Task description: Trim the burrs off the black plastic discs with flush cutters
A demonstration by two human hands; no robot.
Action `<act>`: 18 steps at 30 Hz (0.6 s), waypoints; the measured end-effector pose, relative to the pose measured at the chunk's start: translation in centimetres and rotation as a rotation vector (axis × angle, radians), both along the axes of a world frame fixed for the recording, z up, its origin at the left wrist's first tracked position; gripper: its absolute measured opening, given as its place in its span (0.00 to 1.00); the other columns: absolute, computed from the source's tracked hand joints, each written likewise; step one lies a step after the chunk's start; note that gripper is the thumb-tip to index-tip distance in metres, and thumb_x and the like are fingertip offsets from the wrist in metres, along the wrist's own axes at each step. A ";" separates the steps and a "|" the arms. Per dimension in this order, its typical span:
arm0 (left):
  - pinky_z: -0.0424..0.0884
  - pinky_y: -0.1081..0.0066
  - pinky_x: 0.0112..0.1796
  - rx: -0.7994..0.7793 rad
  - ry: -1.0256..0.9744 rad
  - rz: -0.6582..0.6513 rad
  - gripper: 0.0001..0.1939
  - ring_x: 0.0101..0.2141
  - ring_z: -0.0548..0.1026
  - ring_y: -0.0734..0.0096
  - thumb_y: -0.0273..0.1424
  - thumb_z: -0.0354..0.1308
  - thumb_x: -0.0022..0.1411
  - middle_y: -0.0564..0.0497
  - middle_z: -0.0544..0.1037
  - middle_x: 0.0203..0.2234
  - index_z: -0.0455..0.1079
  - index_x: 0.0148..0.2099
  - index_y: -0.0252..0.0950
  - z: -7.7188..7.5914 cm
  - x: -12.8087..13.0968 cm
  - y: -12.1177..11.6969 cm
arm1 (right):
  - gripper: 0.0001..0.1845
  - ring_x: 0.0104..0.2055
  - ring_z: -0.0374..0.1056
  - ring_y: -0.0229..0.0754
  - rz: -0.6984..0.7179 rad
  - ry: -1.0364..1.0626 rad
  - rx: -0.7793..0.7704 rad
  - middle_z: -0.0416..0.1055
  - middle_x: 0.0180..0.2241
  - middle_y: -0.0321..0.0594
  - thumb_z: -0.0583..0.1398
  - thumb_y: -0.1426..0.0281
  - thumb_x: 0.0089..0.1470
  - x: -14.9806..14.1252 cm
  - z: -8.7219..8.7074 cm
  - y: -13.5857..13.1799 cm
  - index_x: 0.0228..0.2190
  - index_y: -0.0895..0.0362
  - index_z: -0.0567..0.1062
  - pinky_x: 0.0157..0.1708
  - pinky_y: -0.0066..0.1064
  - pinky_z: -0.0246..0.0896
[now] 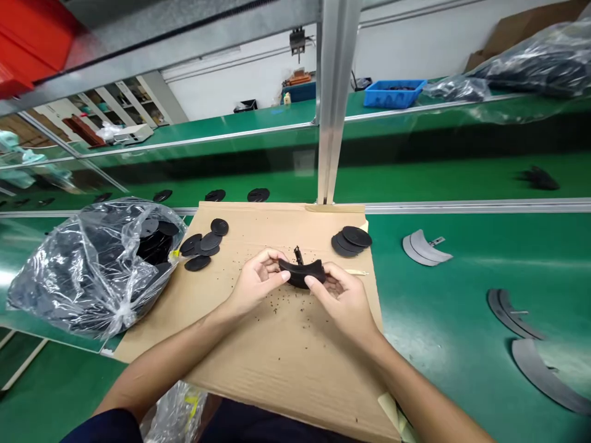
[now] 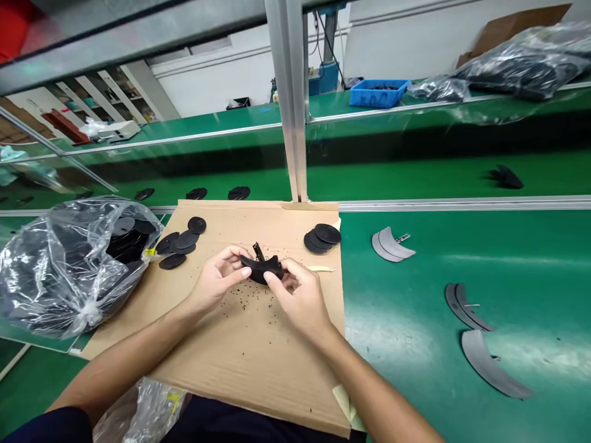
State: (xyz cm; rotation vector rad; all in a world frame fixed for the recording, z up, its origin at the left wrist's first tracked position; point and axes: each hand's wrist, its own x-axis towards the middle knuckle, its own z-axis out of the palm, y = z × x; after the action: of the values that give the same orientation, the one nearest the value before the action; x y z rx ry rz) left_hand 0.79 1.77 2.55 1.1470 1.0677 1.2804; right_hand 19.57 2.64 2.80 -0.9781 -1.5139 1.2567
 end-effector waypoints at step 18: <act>0.72 0.71 0.35 0.055 -0.003 -0.106 0.22 0.33 0.76 0.69 0.46 0.66 0.59 0.48 0.78 0.34 0.74 0.49 0.37 -0.7 -1.5 -1.5 | 0.16 0.26 0.59 0.37 0.111 -0.180 0.058 0.62 0.21 0.32 0.63 0.61 0.57 0.0 0.2 -0.8 0.23 0.54 0.67 0.26 0.29 0.57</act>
State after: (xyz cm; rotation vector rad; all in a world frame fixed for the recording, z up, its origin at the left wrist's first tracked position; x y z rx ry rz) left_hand -0.67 0.22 1.82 1.2265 0.9620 1.2339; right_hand 19.54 1.86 2.95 -1.0027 -1.7554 1.2204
